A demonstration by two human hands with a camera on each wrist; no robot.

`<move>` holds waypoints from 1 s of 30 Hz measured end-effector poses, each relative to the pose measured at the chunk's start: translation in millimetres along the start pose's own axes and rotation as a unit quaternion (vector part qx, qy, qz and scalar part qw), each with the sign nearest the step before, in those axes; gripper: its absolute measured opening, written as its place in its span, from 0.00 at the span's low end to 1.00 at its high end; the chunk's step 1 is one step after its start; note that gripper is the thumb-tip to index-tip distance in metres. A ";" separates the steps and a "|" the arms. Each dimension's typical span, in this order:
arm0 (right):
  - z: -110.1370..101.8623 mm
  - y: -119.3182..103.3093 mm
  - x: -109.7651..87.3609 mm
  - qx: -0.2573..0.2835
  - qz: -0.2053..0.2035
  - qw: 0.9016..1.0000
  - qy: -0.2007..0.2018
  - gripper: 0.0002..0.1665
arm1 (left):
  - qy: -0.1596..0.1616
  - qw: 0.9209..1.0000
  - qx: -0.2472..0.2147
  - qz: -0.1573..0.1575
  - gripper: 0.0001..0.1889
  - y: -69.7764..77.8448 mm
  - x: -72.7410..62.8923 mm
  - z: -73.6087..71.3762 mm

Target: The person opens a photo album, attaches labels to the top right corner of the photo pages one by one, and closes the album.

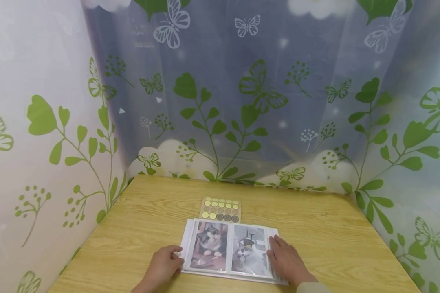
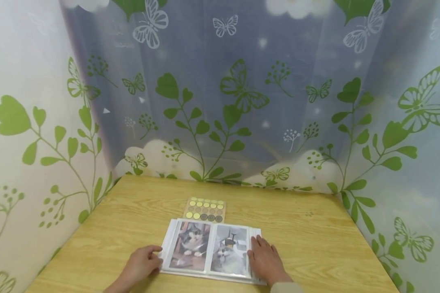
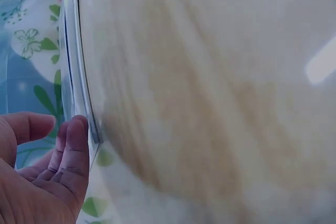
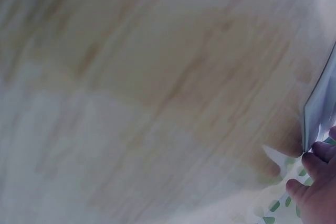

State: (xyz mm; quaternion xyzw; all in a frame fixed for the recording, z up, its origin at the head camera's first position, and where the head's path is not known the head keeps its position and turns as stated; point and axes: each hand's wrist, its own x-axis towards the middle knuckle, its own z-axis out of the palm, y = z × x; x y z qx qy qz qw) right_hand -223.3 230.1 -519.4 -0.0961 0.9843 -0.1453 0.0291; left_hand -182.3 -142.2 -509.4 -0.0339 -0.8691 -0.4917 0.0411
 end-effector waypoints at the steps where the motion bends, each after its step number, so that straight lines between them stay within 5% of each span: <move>1: 0.1 0.3 0.5 0.000 0.000 1.000 0.000 0.30 | 0.003 1.000 -0.001 -0.004 0.18 0.5 1.8 -0.6; 9: -2.1 2.7 1.0 -0.002 0.004 1.000 0.016 0.31 | 0.026 0.998 0.062 -0.004 0.15 5.3 23.1 -3.4; 21: -6.2 -0.5 6.8 -0.001 -0.022 0.998 0.065 0.30 | 0.016 0.991 0.131 -0.005 0.21 10.3 52.7 -1.7; 30: -6.9 -11.0 24.3 0.010 -0.026 0.998 0.061 0.32 | 0.020 0.976 0.214 0.033 0.23 7.1 76.8 8.7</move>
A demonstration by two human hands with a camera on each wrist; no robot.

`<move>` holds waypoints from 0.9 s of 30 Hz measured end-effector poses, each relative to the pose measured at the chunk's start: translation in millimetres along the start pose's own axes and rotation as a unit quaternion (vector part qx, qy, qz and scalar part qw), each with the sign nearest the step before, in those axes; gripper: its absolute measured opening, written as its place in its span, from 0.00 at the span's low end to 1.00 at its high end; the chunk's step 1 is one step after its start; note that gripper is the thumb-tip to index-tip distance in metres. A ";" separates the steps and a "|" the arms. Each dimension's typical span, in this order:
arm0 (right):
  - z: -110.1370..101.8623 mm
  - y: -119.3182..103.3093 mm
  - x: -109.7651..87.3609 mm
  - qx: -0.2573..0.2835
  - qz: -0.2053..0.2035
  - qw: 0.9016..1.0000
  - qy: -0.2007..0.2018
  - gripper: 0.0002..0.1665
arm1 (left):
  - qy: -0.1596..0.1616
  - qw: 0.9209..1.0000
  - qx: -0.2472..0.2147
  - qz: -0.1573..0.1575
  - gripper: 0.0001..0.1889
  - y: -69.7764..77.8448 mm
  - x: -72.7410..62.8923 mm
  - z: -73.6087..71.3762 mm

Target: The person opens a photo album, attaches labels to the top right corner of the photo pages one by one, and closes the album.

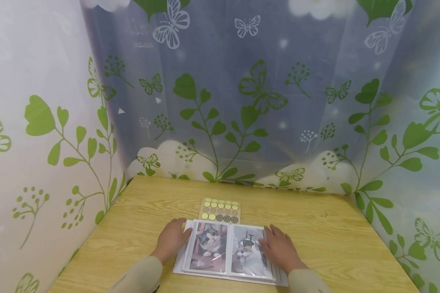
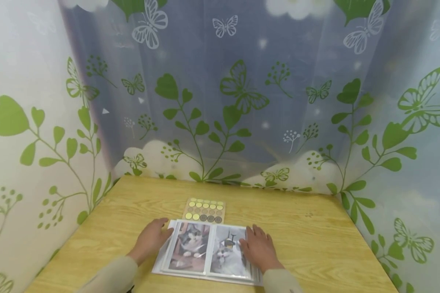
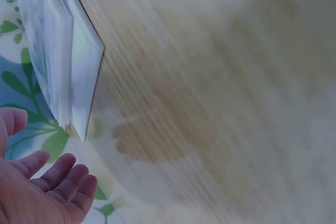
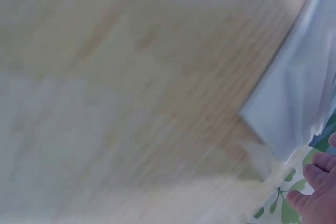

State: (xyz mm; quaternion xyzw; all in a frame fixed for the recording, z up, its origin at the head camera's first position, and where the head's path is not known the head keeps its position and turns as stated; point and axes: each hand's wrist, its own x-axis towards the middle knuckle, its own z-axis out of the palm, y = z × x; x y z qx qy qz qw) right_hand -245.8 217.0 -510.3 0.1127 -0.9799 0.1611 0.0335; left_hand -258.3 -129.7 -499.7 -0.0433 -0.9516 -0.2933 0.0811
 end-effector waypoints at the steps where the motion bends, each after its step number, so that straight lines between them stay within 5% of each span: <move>1: 0.6 -1.0 2.2 0.005 -0.001 1.000 0.001 0.32 | 0.002 1.000 0.004 0.002 0.23 0.5 1.8 0.4; 18: 4.9 -29.0 35.4 0.020 0.023 1.000 -0.002 0.30 | 0.001 0.999 0.033 0.011 0.26 11.4 39.3 16.7; 27: 8.5 -34.2 51.6 0.019 0.008 1.000 0.001 0.29 | -0.013 1.000 0.020 -0.010 0.27 18.6 57.2 25.8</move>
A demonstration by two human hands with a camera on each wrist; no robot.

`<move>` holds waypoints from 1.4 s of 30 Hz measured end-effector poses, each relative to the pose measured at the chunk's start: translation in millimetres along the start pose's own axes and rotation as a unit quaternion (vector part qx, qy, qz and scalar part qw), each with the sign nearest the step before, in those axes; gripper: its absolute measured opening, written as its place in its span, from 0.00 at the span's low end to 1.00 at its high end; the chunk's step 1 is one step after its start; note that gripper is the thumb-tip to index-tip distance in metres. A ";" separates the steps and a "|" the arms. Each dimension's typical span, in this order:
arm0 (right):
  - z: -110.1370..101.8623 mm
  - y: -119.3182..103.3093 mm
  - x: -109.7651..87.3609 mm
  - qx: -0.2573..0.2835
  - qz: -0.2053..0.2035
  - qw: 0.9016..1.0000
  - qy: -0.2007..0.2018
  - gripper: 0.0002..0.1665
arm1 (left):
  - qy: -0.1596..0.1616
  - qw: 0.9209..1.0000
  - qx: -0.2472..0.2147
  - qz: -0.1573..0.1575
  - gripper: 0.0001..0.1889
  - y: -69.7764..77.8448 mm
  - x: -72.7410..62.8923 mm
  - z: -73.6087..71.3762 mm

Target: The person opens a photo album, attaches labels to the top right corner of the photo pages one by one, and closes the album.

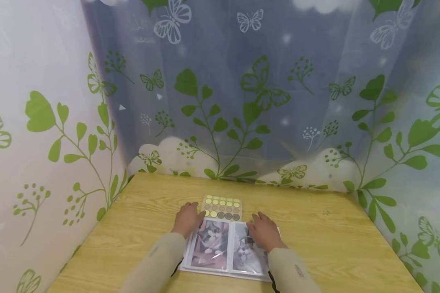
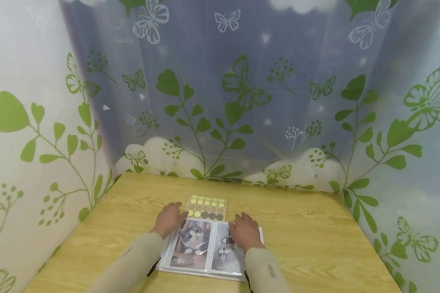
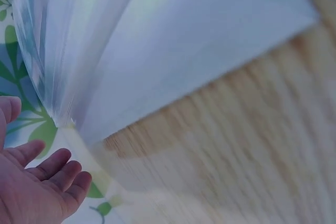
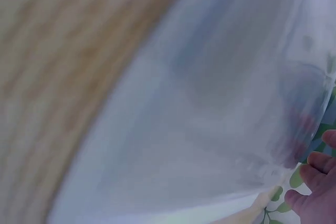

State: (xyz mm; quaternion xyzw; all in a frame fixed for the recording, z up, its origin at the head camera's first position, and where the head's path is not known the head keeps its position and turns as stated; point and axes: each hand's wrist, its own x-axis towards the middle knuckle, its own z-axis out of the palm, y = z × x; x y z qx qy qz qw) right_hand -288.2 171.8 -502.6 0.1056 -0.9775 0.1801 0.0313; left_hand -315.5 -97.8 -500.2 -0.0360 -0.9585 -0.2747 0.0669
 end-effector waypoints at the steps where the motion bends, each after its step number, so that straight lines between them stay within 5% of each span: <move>1: 1.0 -0.1 1.7 0.001 -0.002 1.000 0.001 0.28 | -0.001 1.000 -0.002 -0.001 0.27 0.7 1.4 0.6; 15: 13.4 -13.9 24.7 0.007 0.003 0.999 -0.037 0.27 | -0.011 0.999 0.046 -0.020 0.26 4.8 12.3 11.9; 30: 20.0 -18.0 24.4 -0.005 0.020 0.998 -0.066 0.29 | -0.044 0.995 0.068 -0.051 0.23 7.4 14.0 15.1; 42: 16.8 -25.2 24.6 0.007 0.022 0.998 -0.058 0.29 | -0.011 0.998 0.047 -0.036 0.22 14.3 14.7 11.6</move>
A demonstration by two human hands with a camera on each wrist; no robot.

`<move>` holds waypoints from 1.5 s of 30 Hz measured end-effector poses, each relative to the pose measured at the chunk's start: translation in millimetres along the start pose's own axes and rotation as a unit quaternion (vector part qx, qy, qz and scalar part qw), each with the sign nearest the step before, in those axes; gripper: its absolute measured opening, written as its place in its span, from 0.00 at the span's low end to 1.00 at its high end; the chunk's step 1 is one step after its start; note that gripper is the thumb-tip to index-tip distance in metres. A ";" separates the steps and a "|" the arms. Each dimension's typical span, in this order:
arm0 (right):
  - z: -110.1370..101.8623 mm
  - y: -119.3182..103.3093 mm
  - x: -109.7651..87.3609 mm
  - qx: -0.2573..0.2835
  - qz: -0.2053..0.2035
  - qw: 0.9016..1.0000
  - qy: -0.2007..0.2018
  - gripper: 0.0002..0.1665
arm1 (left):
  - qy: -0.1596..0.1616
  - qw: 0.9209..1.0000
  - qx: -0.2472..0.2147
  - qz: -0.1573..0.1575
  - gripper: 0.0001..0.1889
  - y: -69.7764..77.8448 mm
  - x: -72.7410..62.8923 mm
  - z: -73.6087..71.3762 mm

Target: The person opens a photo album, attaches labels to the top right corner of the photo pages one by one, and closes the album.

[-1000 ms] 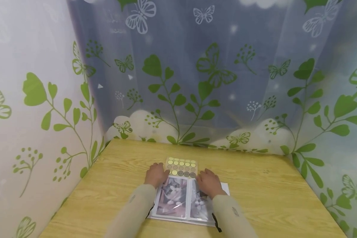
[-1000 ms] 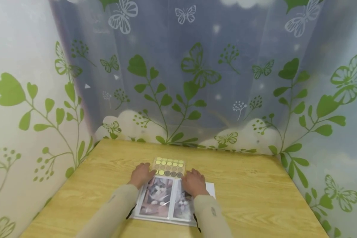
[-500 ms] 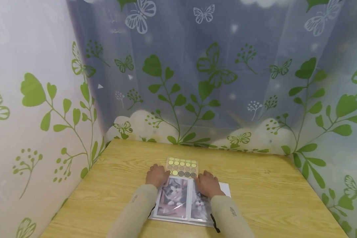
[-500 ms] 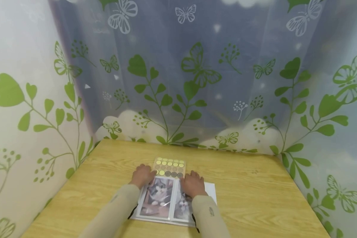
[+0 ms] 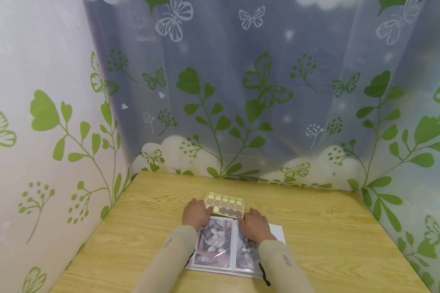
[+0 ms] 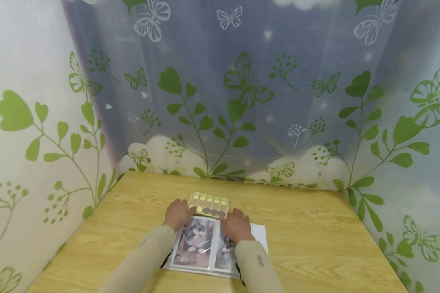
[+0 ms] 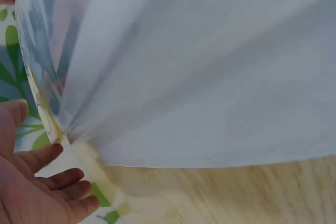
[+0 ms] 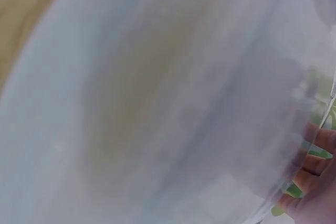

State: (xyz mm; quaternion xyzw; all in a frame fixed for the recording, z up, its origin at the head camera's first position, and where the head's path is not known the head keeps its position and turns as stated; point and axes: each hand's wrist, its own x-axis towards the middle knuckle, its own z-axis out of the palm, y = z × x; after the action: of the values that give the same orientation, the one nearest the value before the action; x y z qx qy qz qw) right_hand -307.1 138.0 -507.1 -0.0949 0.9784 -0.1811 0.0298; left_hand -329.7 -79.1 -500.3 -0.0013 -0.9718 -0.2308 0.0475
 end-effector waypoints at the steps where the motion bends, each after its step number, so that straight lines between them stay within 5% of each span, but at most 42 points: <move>1: -0.2 -0.3 0.2 -0.003 -0.002 1.000 0.002 0.29 | 0.004 1.000 -0.002 -0.001 0.22 0.4 0.4 0.1; 15: -7.9 0.0 -5.0 0.004 -0.031 0.998 0.057 0.28 | 0.042 0.999 -0.008 -0.004 0.28 8.4 -6.7 -6.9; 33: -18.7 13.2 -26.2 0.090 -0.034 0.986 0.138 0.24 | 0.072 0.990 -0.116 -0.020 0.30 22.5 -22.5 -10.3; 45: -19.8 13.8 -31.2 0.114 0.007 0.975 0.193 0.20 | 0.057 0.969 -0.233 -0.052 0.27 30.2 -32.8 -2.3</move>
State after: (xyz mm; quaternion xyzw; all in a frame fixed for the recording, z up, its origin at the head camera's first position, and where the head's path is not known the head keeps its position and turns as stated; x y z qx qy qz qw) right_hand -280.8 163.7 -492.8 -0.0472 0.9394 -0.3058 -0.1474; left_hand -296.1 -52.5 -487.7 0.0517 -0.8856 -0.4528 0.0890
